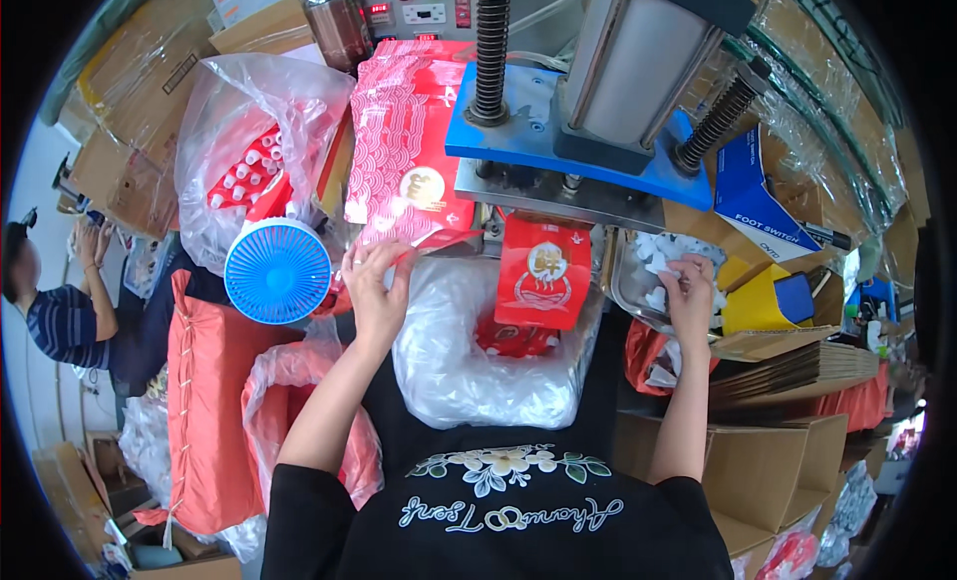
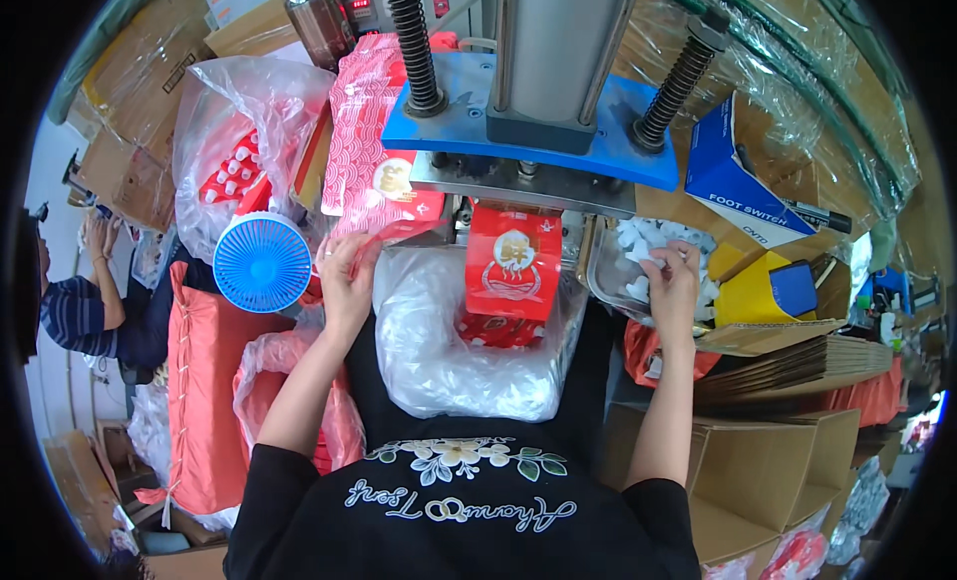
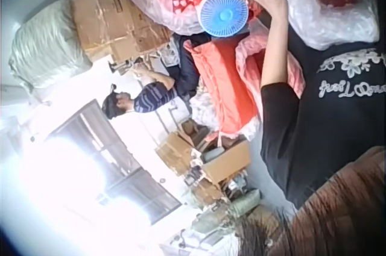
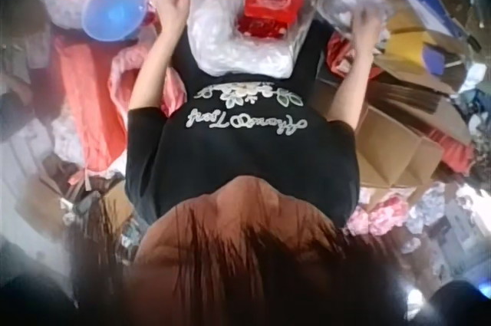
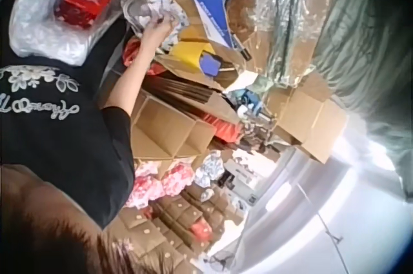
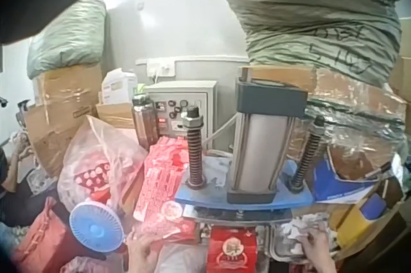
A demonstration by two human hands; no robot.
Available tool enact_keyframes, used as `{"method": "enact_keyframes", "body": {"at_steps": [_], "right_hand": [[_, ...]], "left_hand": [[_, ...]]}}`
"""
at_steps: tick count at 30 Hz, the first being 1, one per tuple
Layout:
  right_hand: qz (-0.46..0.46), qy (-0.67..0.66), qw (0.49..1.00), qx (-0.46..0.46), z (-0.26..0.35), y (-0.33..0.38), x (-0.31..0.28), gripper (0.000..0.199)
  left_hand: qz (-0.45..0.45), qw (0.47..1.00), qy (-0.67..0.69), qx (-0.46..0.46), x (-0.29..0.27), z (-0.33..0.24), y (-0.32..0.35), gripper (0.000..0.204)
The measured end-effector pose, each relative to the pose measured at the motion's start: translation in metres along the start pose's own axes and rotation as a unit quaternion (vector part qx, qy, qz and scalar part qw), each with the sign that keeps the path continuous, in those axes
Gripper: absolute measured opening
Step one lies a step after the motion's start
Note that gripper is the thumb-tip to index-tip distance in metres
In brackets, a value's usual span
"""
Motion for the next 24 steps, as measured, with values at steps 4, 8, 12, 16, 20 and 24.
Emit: {"method": "enact_keyframes", "body": {"at_steps": [4, 8, 12, 16, 20, 24], "right_hand": [[-0.011, -0.014, 1.0, 0.012, 0.028, -0.003, -0.002, 0.026], [0.004, -0.022, 1.0, 0.001, 0.048, -0.006, 0.009, 0.027], [0.17, -0.179, 0.967, -0.055, 0.134, -0.003, 0.021, 0.025], [0.34, -0.261, 0.901, -0.061, 0.14, 0.005, 0.048, 0.023], [0.352, -0.326, 0.877, -0.005, 0.132, 0.007, 0.065, 0.029], [0.139, -0.216, 0.966, -0.016, 0.116, -0.01, 0.053, 0.041]], "left_hand": [[0.091, 0.958, 0.254, -0.098, 0.009, -0.025, 0.022, 0.009], [0.218, 0.865, 0.39, -0.227, 0.038, -0.047, 0.05, 0.007], [0.234, 0.888, 0.348, -0.191, 0.067, -0.046, 0.068, 0.009], [0.275, 0.869, 0.381, -0.153, 0.078, -0.049, 0.078, 0.017], [0.325, 0.823, 0.413, -0.216, 0.083, -0.05, 0.071, 0.02], [0.297, 0.811, 0.391, -0.318, 0.098, -0.053, 0.045, 0.025]]}}
Point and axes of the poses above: each hand's wrist, its own y-axis away from the middle knuckle, its own x-axis out of the palm, z = x × y, the point moved 3 cm from there along -y, towards the middle knuckle, and after that the axes turned 4 degrees about -x, right-handed, at the moved point
